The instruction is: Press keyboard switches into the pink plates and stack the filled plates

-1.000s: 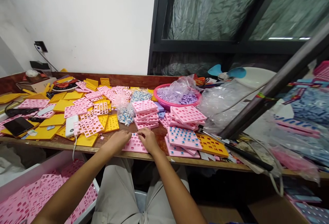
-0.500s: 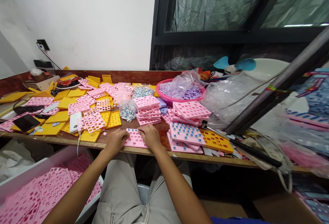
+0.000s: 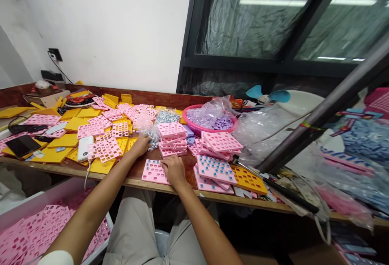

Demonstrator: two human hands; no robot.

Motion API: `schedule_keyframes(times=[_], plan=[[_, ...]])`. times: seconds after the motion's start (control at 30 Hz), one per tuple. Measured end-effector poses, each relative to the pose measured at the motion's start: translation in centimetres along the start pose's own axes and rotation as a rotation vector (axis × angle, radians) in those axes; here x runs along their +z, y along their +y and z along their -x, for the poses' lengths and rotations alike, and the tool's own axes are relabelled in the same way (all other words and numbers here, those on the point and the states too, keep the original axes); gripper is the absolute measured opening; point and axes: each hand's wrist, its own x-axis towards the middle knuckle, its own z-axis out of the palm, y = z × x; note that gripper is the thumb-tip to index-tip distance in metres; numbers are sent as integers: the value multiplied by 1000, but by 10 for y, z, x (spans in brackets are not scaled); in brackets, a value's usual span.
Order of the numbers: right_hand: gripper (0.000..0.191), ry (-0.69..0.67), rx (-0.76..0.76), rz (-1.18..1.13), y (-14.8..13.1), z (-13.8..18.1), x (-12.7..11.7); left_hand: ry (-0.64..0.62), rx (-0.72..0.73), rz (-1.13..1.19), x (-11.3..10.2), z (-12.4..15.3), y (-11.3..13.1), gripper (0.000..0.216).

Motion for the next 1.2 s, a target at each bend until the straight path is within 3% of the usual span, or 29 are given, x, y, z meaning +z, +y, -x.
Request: schedule_keyframes(times=[0.13,0.3,0.47,0.6,0.83,1.2], plan=[[26,-108,-87,169,-12,3,-11,-24,8,30,6,5,-7,22],[31,-200,-179,257,-26,9,-25,-27,27,84,-3,28,-4,28],[24,-270,-127,230,-27,-8,-26,-31,48,290,-2,72,0,30],[21,-237,-28,122,-31,-41,-17,77,-18,401,3,93,-3,25],[20,-500,-8,227,-41,-85,0,149,-31,439,0,94,0,31],[18,-649,-36,191,-40,-107,5,218,10,537,-3,94,-1,26]])
